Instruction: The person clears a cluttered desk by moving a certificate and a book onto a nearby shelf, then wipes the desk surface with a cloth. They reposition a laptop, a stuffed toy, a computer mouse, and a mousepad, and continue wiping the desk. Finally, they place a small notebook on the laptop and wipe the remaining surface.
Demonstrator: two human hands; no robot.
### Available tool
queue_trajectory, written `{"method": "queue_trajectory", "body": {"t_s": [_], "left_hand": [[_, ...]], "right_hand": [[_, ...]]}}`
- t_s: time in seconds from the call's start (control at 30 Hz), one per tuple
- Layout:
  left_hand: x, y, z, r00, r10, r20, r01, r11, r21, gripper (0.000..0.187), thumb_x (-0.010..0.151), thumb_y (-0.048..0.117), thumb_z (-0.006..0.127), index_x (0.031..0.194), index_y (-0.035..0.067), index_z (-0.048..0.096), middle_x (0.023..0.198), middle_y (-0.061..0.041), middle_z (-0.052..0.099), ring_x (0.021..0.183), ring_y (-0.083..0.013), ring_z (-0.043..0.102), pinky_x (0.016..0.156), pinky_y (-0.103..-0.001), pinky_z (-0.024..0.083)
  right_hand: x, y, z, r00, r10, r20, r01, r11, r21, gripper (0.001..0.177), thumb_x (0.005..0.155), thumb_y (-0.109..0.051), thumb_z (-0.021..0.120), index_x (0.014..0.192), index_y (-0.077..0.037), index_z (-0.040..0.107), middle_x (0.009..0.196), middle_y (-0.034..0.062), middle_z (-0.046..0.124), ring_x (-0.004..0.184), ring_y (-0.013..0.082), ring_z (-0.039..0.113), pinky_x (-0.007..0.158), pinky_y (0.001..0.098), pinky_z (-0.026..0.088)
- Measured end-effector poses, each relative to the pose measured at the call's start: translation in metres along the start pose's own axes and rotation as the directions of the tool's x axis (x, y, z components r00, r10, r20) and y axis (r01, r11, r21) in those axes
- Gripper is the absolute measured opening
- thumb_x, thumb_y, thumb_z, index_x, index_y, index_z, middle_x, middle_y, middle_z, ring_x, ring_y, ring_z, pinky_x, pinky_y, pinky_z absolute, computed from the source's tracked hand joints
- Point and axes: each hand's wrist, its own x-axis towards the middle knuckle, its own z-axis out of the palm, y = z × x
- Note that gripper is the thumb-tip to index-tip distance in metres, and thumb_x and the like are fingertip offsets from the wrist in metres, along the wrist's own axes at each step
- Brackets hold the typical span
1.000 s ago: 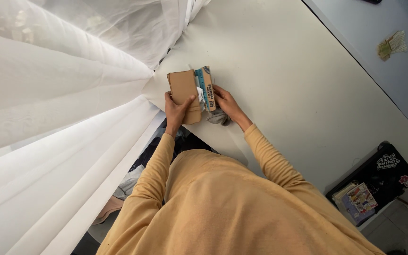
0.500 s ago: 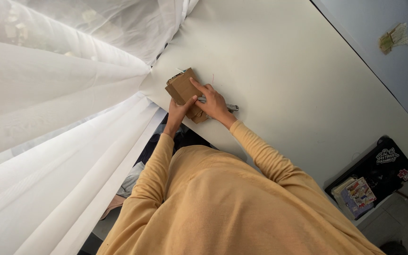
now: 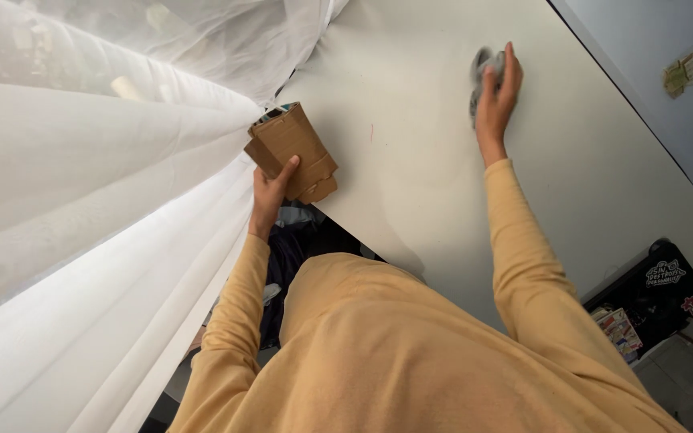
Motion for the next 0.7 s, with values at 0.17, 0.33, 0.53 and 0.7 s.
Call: {"method": "queue_trajectory", "body": {"t_s": [0.17, 0.33, 0.53, 0.7], "left_hand": [[-0.031, 0.028, -0.024, 0.995, -0.094, -0.039, 0.095, 0.995, 0.033, 0.06, 0.079, 0.037, 0.08, 0.127, 0.005, 0.061, 0.125, -0.009, 0.069, 0.114, -0.0196, 0.065, 0.095, -0.032, 0.057], [-0.049, 0.029, -0.05, 0.968, -0.175, -0.181, 0.174, 0.984, -0.026, 0.07, 0.074, 0.038, 0.081, 0.132, 0.007, 0.056, 0.127, -0.01, 0.067, 0.116, -0.0224, 0.065, 0.097, -0.035, 0.059], [-0.055, 0.022, -0.079, 0.978, -0.02, -0.207, 0.03, 0.998, 0.046, 0.06, 0.081, 0.036, 0.08, 0.13, 0.009, 0.057, 0.127, -0.008, 0.067, 0.117, -0.0196, 0.064, 0.099, -0.034, 0.056], [-0.053, 0.033, -0.081, 0.974, -0.046, -0.223, 0.064, 0.995, 0.077, 0.062, 0.079, 0.04, 0.08, 0.129, 0.01, 0.059, 0.127, -0.006, 0.068, 0.118, -0.0181, 0.064, 0.098, -0.032, 0.057]], "right_hand": [[-0.004, 0.035, 0.036, 0.959, 0.139, 0.247, 0.037, 0.803, -0.595, 0.083, 0.117, -0.035, 0.059, 0.168, -0.017, -0.004, 0.176, 0.0098, -0.003, 0.165, 0.0308, 0.002, 0.129, 0.0597, 0.004], [0.033, 0.029, 0.121, 0.954, -0.063, 0.293, 0.24, 0.747, -0.62, 0.07, 0.119, -0.036, 0.057, 0.168, -0.015, 0.011, 0.174, 0.0113, 0.009, 0.163, 0.0284, 0.008, 0.13, 0.0599, 0.017], [-0.094, -0.045, 0.25, 0.626, -0.202, 0.754, 0.723, 0.513, -0.463, 0.067, 0.106, 0.005, 0.029, 0.167, -0.015, 0.012, 0.172, 0.0112, 0.01, 0.16, 0.0261, 0.02, 0.133, 0.0439, 0.019], [-0.209, -0.109, 0.247, 0.21, -0.244, 0.947, 0.104, 0.968, 0.227, 0.049, 0.094, -0.02, 0.062, 0.14, -0.009, 0.052, 0.14, 0.0165, 0.063, 0.119, 0.0331, 0.067, 0.092, 0.0415, 0.052]]}}
